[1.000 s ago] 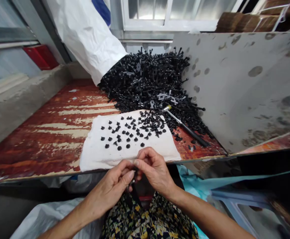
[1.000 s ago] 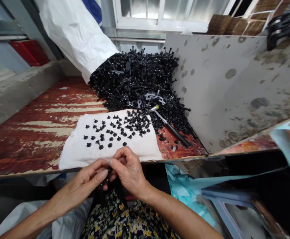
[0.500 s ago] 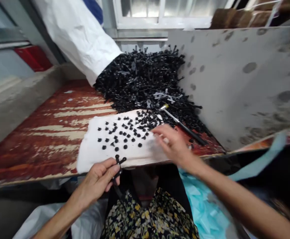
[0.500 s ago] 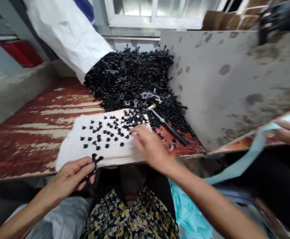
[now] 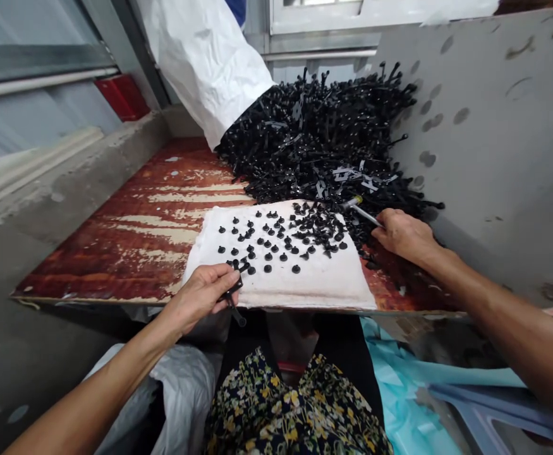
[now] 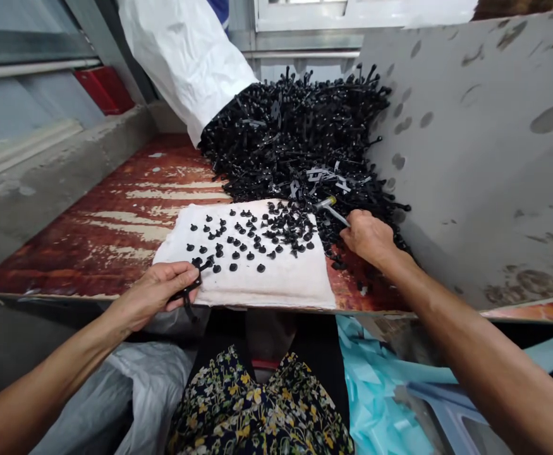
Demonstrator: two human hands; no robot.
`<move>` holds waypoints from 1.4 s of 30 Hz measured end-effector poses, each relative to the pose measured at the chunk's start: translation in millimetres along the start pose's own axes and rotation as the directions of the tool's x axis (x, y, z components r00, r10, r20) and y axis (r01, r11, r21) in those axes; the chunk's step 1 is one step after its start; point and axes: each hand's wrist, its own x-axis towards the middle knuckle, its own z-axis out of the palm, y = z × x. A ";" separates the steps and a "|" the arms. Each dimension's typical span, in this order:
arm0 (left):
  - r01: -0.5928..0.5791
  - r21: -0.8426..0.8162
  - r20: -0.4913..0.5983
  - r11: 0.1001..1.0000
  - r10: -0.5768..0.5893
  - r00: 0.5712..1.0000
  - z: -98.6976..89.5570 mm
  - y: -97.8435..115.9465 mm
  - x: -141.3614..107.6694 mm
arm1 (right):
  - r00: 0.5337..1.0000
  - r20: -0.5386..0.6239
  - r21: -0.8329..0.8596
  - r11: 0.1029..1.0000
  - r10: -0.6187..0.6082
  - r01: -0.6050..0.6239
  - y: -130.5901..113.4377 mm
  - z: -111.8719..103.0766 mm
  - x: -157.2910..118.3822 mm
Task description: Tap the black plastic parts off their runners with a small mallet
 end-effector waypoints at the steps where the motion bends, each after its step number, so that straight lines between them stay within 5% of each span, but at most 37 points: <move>1: 0.004 -0.014 0.002 1.000 -0.004 1.000 0.1 0.0 1.4 | 1.000 -0.001 0.030 0.999 0.023 -0.023 0.6 -2.8 -0.5; 5: 0.032 -0.053 0.013 0.998 -0.031 0.999 0.3 -3.1 6.3 | 0.995 0.009 0.222 0.970 0.104 -0.104 3.3 -14.1 -5.0; 9: 0.047 -0.058 0.030 0.997 -0.045 0.999 1.0 -2.3 7.7 | 0.983 0.107 0.494 0.850 0.148 -0.182 1.8 -22.2 -21.8; 14: 0.029 -0.050 0.057 0.998 -0.026 0.998 0.2 -0.6 7.3 | 0.984 0.172 0.851 0.496 0.041 -0.170 -5.3 -17.5 -59.4; 17: 0.026 -0.065 0.056 0.998 -0.022 0.998 -0.7 -2.7 7.7 | 0.975 0.215 0.925 0.334 -0.063 -0.182 -13.1 -10.7 -81.8; 27: 0.030 -0.069 0.048 0.997 -0.026 0.998 -1.8 -4.2 10.4 | 0.922 0.314 0.915 0.331 -0.228 -0.229 -33.8 5.6 -114.2; 42: 0.040 -0.084 0.063 0.996 -0.034 0.997 -1.2 -1.2 8.6 | 0.892 0.377 0.910 0.280 -0.251 -0.306 -42.1 19.0 -123.3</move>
